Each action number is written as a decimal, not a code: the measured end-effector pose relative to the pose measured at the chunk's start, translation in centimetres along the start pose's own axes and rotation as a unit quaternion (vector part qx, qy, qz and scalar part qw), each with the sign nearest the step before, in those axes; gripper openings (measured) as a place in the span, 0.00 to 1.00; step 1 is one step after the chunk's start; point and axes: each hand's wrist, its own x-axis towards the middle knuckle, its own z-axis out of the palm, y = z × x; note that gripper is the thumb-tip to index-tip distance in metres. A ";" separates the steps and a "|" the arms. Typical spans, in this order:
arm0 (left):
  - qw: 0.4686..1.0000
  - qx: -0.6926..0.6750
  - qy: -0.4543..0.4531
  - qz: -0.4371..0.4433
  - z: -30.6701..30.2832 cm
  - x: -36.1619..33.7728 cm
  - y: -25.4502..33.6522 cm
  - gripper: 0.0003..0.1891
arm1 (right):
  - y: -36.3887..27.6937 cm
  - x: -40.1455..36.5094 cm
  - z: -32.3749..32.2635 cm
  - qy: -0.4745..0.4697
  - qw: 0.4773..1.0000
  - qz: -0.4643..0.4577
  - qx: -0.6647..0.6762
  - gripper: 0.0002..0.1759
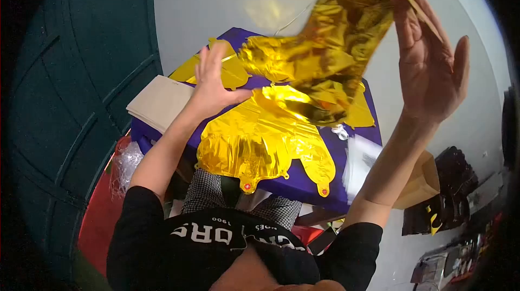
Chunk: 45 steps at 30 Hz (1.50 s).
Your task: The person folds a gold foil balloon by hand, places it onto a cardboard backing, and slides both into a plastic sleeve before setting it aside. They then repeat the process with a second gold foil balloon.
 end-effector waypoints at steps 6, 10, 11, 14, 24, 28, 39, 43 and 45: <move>0.960 -0.180 -0.204 0.058 2.1 -3.6 2.1 0.59 | -0.4 -0.3 1.3 0.052 0.995 -0.036 -0.073 0.42; 0.946 -0.194 -0.233 0.118 3.4 -6.5 4.7 0.67 | -0.5 -1.0 2.5 0.089 0.983 -0.090 -0.136 0.42; 0.938 -0.194 -0.259 0.123 3.4 -7.2 5.6 0.67 | -0.6 -1.2 2.8 0.089 0.982 -0.101 -0.133 0.42; 0.915 -0.208 -0.325 0.121 2.0 -8.7 9.2 0.69 | -0.9 -2.3 3.2 0.059 0.989 -0.126 -0.046 0.42; 0.819 -0.413 -0.376 -0.135 2.9 -12.9 8.5 0.09 | 1.7 -4.4 5.2 0.187 0.964 -0.164 -0.092 0.38; 0.793 -0.455 -0.315 -0.254 1.3 -13.3 5.6 0.09 | 5.5 -3.9 -0.3 0.188 0.969 -0.081 -0.141 0.29; 0.812 -0.373 -0.239 -0.380 1.7 -10.8 -1.1 0.10 | 24.2 -9.2 -15.8 0.395 0.859 0.324 -0.036 0.13; 0.795 -0.315 -0.274 -0.439 1.6 -8.3 -0.9 0.12 | 25.1 -12.4 -18.6 0.454 0.794 0.356 -0.191 0.21; 0.785 -0.347 -0.262 -0.442 1.7 -8.2 -1.1 0.13 | 22.0 -13.6 -18.8 0.385 0.818 0.378 -0.199 0.32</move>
